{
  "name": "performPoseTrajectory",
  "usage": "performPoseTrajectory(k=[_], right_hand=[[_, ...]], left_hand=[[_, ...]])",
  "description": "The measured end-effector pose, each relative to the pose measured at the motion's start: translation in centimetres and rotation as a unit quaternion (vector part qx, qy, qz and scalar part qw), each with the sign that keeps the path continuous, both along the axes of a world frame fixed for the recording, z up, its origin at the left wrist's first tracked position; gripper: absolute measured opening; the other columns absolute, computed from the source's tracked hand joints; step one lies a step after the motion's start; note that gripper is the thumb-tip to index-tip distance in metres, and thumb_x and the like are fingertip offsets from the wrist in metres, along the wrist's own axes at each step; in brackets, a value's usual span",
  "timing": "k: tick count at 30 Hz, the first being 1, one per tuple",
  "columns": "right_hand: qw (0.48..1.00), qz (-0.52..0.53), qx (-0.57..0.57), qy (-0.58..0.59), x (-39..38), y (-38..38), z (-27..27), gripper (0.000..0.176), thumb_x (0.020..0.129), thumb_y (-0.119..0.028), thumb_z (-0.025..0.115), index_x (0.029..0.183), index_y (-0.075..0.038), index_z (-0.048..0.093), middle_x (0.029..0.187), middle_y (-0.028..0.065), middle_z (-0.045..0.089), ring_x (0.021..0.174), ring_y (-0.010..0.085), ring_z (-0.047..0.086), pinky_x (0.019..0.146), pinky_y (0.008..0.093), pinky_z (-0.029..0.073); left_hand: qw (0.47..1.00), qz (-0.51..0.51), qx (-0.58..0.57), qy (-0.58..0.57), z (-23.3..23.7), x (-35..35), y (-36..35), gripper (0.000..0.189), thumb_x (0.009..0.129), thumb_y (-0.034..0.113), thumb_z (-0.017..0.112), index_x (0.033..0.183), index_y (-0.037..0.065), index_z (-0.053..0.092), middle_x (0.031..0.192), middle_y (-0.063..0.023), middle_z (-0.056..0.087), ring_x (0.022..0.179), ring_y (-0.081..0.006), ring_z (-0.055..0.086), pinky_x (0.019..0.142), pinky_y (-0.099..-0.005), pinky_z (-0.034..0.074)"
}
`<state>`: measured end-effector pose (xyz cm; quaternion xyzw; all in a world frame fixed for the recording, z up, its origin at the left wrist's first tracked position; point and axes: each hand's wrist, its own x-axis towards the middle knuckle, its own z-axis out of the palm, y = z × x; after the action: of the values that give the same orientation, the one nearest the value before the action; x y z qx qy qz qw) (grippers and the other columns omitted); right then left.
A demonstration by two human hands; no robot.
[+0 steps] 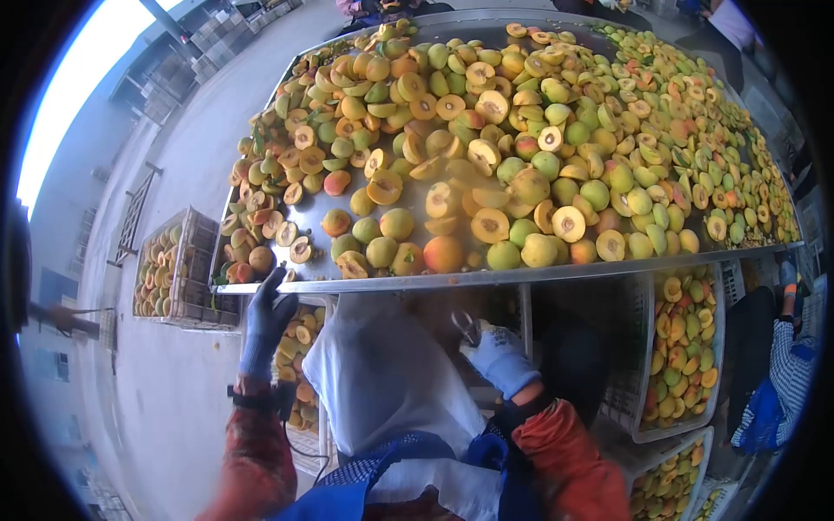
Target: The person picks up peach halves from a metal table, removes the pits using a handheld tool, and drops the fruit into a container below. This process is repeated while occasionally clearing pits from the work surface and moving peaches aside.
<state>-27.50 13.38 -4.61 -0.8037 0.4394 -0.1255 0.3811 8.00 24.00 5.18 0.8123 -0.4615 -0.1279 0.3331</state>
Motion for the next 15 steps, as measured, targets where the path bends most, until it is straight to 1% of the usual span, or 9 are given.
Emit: performPoseTrajectory(k=[1,3,5,9,11,12,13,14,15], right_hand=[[1.000,-0.001,-0.001,0.003,0.2,0.0,0.8,0.030,0.076,-0.031,0.059,0.093,-0.007,0.056,0.083,0.0187,0.063,0.077,0.0338,0.062,0.068,0.0433,0.048],[0.996,-0.010,-0.014,0.083,1.0,0.4,3.7,0.030,0.077,-0.032,0.059,0.093,-0.007,0.056,0.078,0.0166,0.063,0.073,0.0342,0.062,0.067,0.0427,0.048],[0.997,-0.046,-0.003,0.059,0.3,0.8,4.6,0.029,0.077,-0.033,0.059,0.093,-0.009,0.057,0.077,0.0156,0.064,0.074,0.0338,0.062,0.068,0.0416,0.048],[0.997,-0.057,0.030,0.031,-1.5,1.9,4.0,0.031,0.077,-0.032,0.062,0.094,-0.007,0.057,0.081,0.0151,0.064,0.078,0.0307,0.062,0.070,0.0382,0.048],[0.997,-0.059,0.048,0.006,-1.3,2.0,3.9,0.032,0.077,-0.031,0.063,0.096,-0.006,0.057,0.083,0.0150,0.064,0.081,0.0292,0.062,0.071,0.0366,0.048],[0.992,-0.066,0.070,-0.079,-0.8,2.0,4.2,0.033,0.077,-0.030,0.064,0.098,-0.005,0.057,0.085,0.0143,0.064,0.082,0.0263,0.063,0.072,0.0349,0.047],[0.980,-0.070,0.093,-0.161,-0.2,2.1,4.7,0.035,0.077,-0.029,0.065,0.101,-0.004,0.057,0.086,0.0135,0.065,0.083,0.0235,0.063,0.073,0.0332,0.046],[0.981,-0.069,0.095,-0.157,0.8,2.1,5.3,0.035,0.077,-0.029,0.065,0.101,-0.004,0.057,0.086,0.0135,0.065,0.083,0.0235,0.063,0.073,0.0332,0.046],[0.966,-0.070,0.077,-0.236,2.3,1.8,6.5,0.035,0.078,-0.028,0.065,0.102,-0.003,0.057,0.087,0.0120,0.065,0.083,0.0216,0.062,0.073,0.0324,0.046]], left_hand=[[0.999,-0.029,-0.001,0.030,-0.9,-0.6,-2.3,0.056,0.072,0.015,0.062,0.126,0.006,0.046,0.118,-0.0165,0.053,0.106,-0.0246,0.053,0.086,-0.0323,0.044],[0.994,-0.089,0.031,-0.048,-2.5,-2.1,-6.8,0.055,0.071,0.014,0.060,0.125,0.013,0.048,0.117,-0.0174,0.052,0.107,-0.0305,0.052,0.088,-0.0355,0.043],[0.980,-0.159,0.080,-0.086,-5.7,-1.8,-9.8,0.050,0.070,0.017,0.061,0.120,0.014,0.051,0.114,-0.0164,0.054,0.106,-0.0318,0.052,0.088,-0.0373,0.043],[0.958,-0.198,0.190,-0.087,-3.5,-2.9,-11.6,0.041,0.070,0.016,0.062,0.111,0.009,0.055,0.109,-0.0160,0.057,0.099,-0.0308,0.056,0.085,-0.0358,0.045],[0.992,-0.065,0.106,-0.018,-2.5,-3.7,-10.6,0.031,0.072,0.013,0.062,0.102,0.006,0.057,0.096,-0.0141,0.061,0.089,-0.0256,0.060,0.079,-0.0315,0.047],[0.988,-0.094,-0.017,0.122,-2.2,-3.7,-9.8,0.029,0.073,0.011,0.062,0.101,0.003,0.058,0.085,-0.0128,0.061,0.080,-0.0202,0.061,0.073,-0.0273,0.048],[0.988,-0.094,-0.017,0.124,-1.9,-3.8,-9.5,0.029,0.073,0.011,0.062,0.101,0.003,0.058,0.085,-0.0128,0.061,0.080,-0.0202,0.061,0.073,-0.0273,0.048],[0.963,-0.147,-0.004,0.228,-1.5,-4.1,-8.7,0.031,0.073,0.010,0.065,0.102,0.001,0.058,0.089,-0.0105,0.062,0.081,-0.0171,0.060,0.073,-0.0275,0.048],[0.923,-0.197,0.008,0.330,-0.2,-5.0,-8.0,0.034,0.073,0.009,0.067,0.103,-0.002,0.058,0.094,-0.0082,0.062,0.082,-0.0140,0.058,0.073,-0.0278,0.048]])
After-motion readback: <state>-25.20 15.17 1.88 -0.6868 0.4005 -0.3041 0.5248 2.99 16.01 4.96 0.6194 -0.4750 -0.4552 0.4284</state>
